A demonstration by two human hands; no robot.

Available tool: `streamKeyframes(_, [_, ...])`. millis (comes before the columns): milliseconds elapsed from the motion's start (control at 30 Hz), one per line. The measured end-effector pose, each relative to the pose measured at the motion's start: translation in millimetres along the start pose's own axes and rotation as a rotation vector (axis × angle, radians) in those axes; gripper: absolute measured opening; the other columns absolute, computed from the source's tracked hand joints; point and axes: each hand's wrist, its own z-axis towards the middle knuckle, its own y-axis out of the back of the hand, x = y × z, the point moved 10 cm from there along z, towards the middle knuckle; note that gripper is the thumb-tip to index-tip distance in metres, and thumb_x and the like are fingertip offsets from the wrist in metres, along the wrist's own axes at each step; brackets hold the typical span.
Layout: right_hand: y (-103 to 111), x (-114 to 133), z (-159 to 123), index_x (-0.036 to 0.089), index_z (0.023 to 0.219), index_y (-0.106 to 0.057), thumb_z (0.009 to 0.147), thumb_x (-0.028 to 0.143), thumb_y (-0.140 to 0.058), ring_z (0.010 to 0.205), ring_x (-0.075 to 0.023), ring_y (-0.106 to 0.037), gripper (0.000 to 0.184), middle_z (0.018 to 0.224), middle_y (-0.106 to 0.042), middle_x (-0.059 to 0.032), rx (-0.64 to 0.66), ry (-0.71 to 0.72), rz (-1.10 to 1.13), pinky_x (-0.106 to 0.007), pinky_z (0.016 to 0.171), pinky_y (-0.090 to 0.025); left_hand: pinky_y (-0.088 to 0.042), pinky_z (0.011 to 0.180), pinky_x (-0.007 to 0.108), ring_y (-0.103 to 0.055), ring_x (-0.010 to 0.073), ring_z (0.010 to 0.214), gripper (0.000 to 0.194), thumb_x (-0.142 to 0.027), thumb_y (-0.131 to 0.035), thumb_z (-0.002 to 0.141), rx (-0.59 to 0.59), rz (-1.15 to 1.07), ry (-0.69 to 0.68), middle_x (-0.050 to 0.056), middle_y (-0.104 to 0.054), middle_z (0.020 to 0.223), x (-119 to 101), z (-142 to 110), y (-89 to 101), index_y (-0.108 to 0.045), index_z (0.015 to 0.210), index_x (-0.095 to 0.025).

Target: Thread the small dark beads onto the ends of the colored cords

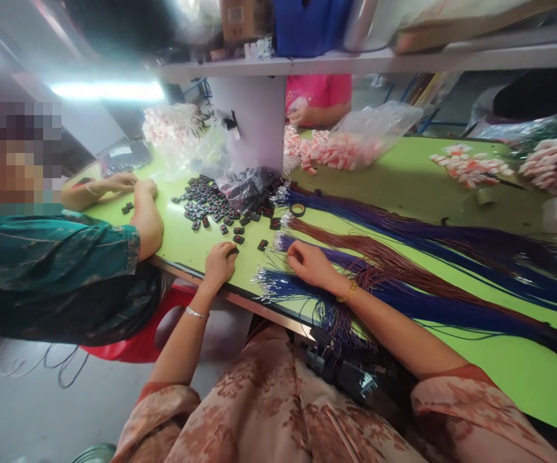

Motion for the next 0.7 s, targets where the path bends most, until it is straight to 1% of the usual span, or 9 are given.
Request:
streamKeyframes(100, [-10.5,0.2,7.8,0.017,0.081,-0.054,0.080,0.016,-0.046,0.065,-0.0152,-0.053,0.009,0.077,-0.063,-0.0053,0.085,-0.019,-0.167,-0.026,0.060,-0.032,-0.047,0.088,0.037,-0.059,0.0221,0.093,0.028,-0.020,-0.055,0.075,-0.049,-0.120,0.012,0.011,-0.059,0.107,-6.6,-4.8,5.9,-0.067,0.100,-0.018])
streamKeyframes(167, [-17.7,-5.1,11.6,0.015,0.082,-0.056,0.078,0.016,-0.048,0.066,-0.0177,-0.054,0.009,0.078,-0.065,-0.0097,0.159,-0.073,-0.311,-0.027,0.059,-0.031,-0.049,0.084,0.035,-0.059,0.0191,0.088,0.028,-0.023,-0.059,0.072,-0.082,-0.290,0.071,0.010,-0.056,0.108,-7.9,-8.7,9.2,-0.068,0.097,-0.016])
streamKeyframes(233, [-18.7,-5.7,14.5,0.015,0.082,-0.057,0.077,0.016,-0.049,0.065,-0.0184,-0.054,0.010,0.077,-0.065,-0.0104,0.183,-0.095,-0.341,-0.027,0.058,-0.030,-0.049,0.086,0.034,-0.060,0.0175,0.089,0.028,-0.026,-0.065,0.068,-0.096,-0.520,0.150,0.010,-0.055,0.113,-9.2,-13.6,9.0,-0.069,0.094,-0.016])
streamKeyframes(333, [-9.5,7.4,17.9,0.017,0.078,-0.055,0.076,0.017,-0.049,0.061,-0.0144,-0.050,0.007,0.069,-0.061,-0.0034,0.110,-0.036,-0.134,-0.026,0.057,-0.030,-0.046,0.094,0.034,-0.060,0.0170,0.096,0.030,-0.029,-0.071,0.065,-0.059,-0.889,0.303,0.008,-0.057,0.118,-13.1,-23.7,-1.2,-0.069,0.092,-0.016])
streamKeyframes(433, [-1.6,20.2,17.3,0.018,0.075,-0.053,0.076,0.019,-0.047,0.056,-0.0106,-0.045,0.006,0.063,-0.054,0.0021,0.060,0.010,0.163,-0.023,0.055,-0.031,-0.048,0.093,0.032,-0.063,0.0143,0.090,0.030,-0.027,-0.074,0.065,0.029,-1.152,0.455,0.007,-0.064,0.106,-22.3,-36.2,-18.0,-0.067,0.091,-0.015])
streamKeyframes(500, [-0.5,25.7,14.9,0.017,0.074,-0.053,0.077,0.021,-0.048,0.055,-0.0093,-0.042,0.007,0.061,-0.051,0.0036,0.055,0.016,0.322,-0.021,0.054,-0.031,-0.050,0.089,0.030,-0.064,0.0131,0.085,0.028,-0.022,-0.077,0.062,0.062,-1.252,0.506,0.005,-0.067,0.092,-30.8,-42.9,-25.4,-0.064,0.087,-0.015])
streamKeyframes(567, [-2.1,29.8,11.3,0.017,0.075,-0.053,0.078,0.024,-0.049,0.055,-0.0085,-0.040,0.009,0.060,-0.048,0.0045,0.063,0.013,0.432,-0.021,0.053,-0.031,-0.052,0.086,0.029,-0.065,0.0128,0.082,0.031,-0.017,-0.077,0.061,0.070,-1.323,0.533,0.002,-0.066,0.084,-39.7,-48.0,-30.9,-0.062,0.088,-0.017])
streamKeyframes(633, [-4.8,32.4,6.6,0.016,0.075,-0.054,0.078,0.026,-0.051,0.055,-0.0079,-0.039,0.010,0.060,-0.047,0.0050,0.078,0.006,0.504,-0.020,0.053,-0.032,-0.052,0.086,0.029,-0.065,0.0127,0.083,0.036,-0.015,-0.075,0.062,0.076,-1.378,0.551,0.001,-0.065,0.084,-49.4,-52.0,-37.0,-0.062,0.095,-0.019])
streamKeyframes(700, [-7.0,31.6,1.9,0.016,0.074,-0.054,0.078,0.028,-0.052,0.054,-0.0076,-0.038,0.012,0.059,-0.046,0.0053,0.082,-0.021,0.545,-0.020,0.052,-0.031,-0.050,0.090,0.029,-0.064,0.0123,0.084,0.035,-0.015,-0.073,0.065,0.087,-1.421,0.568,0.002,-0.065,0.087,-59.3,-55.3,-44.0,-0.063,0.099,-0.018])
